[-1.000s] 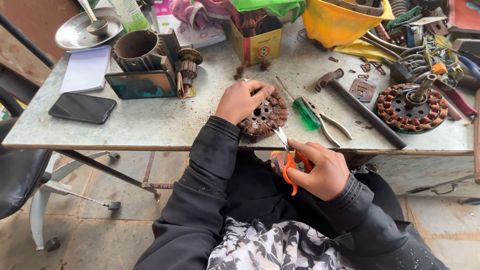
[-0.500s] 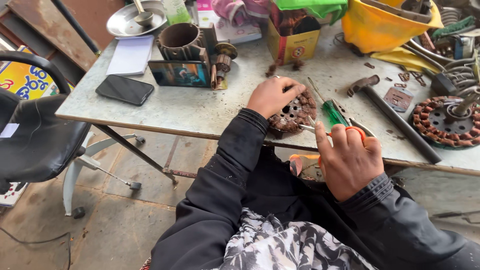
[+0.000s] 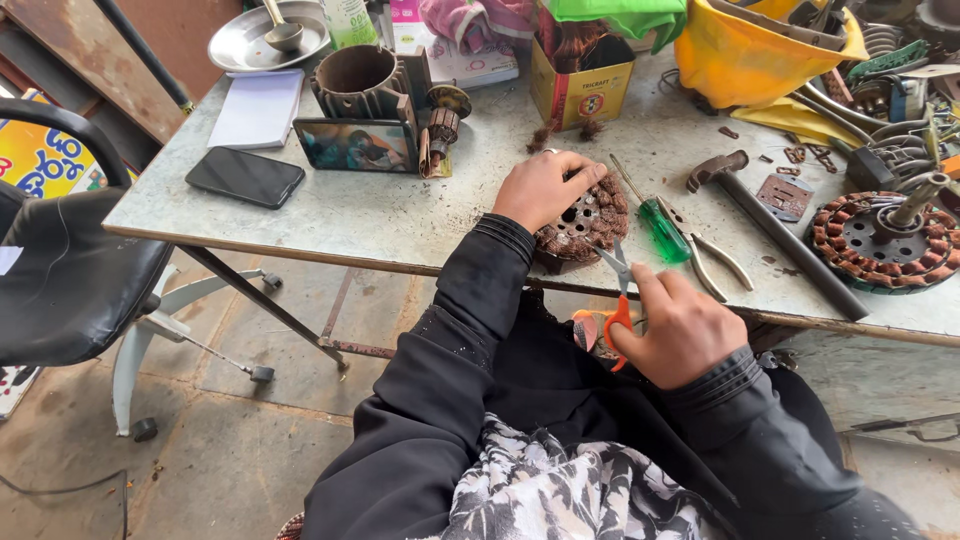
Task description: The person uses a screwdriver and scissors to remove copper wire from a circular stator component on a workbench. They repeatedly pry and cut the wire, occasionally pausing to adjust the component or retrieve more wire from their lap.
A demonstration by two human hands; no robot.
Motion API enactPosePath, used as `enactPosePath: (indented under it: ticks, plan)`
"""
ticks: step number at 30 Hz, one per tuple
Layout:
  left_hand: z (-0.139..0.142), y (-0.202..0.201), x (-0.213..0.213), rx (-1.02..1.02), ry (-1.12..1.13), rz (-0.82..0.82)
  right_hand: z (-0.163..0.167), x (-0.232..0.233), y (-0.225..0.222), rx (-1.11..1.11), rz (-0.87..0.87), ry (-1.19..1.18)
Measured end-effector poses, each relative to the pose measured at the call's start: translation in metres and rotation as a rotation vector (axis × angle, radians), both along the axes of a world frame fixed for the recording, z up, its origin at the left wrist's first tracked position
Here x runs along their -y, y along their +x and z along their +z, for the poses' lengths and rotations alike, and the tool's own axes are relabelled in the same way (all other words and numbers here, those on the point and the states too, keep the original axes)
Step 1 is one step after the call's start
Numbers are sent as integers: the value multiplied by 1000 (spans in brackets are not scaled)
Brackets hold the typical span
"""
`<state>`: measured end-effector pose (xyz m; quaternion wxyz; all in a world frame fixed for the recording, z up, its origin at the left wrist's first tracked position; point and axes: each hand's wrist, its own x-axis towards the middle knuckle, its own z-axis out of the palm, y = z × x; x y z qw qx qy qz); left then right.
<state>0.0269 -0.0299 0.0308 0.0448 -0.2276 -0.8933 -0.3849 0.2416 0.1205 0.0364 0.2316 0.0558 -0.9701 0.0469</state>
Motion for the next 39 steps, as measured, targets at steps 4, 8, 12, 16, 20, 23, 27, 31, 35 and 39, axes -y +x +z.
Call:
enactPosePath:
  ticks: [4, 8, 12, 16, 20, 23, 27, 31, 35, 39]
  plan:
    - [0, 0, 1, -20, 8, -20, -7, 1, 3, 38, 24, -317]
    - [-4, 1, 4, -88, 72, -30, -15, 4, 6, 45, 15, -402]
    - [-6, 0, 4, -103, 76, -34, -15, 8, 10, -52, 41, -303]
    - [-3, 0, 3, -41, 47, -14, 2, 13, 13, -82, -16, 4]
    - [1, 2, 2, 7, 23, -8, 24, 9, 6, -141, 8, 317]
    - [2, 2, 1, -14, 19, -7, 28, 5, 1, -164, 23, 426]
    - [0, 2, 1, -38, 23, -3, 18, 1, 2, -156, 20, 495]
    - [-2, 3, 0, -61, 28, 1, 11, 1, 8, -267, 16, 573]
    - [0, 3, 0, -50, 29, 10, 9, 14, 10, -234, -64, 695]
    - [0, 3, 2, -77, 33, -3, 6, 20, 10, -155, -70, 756]
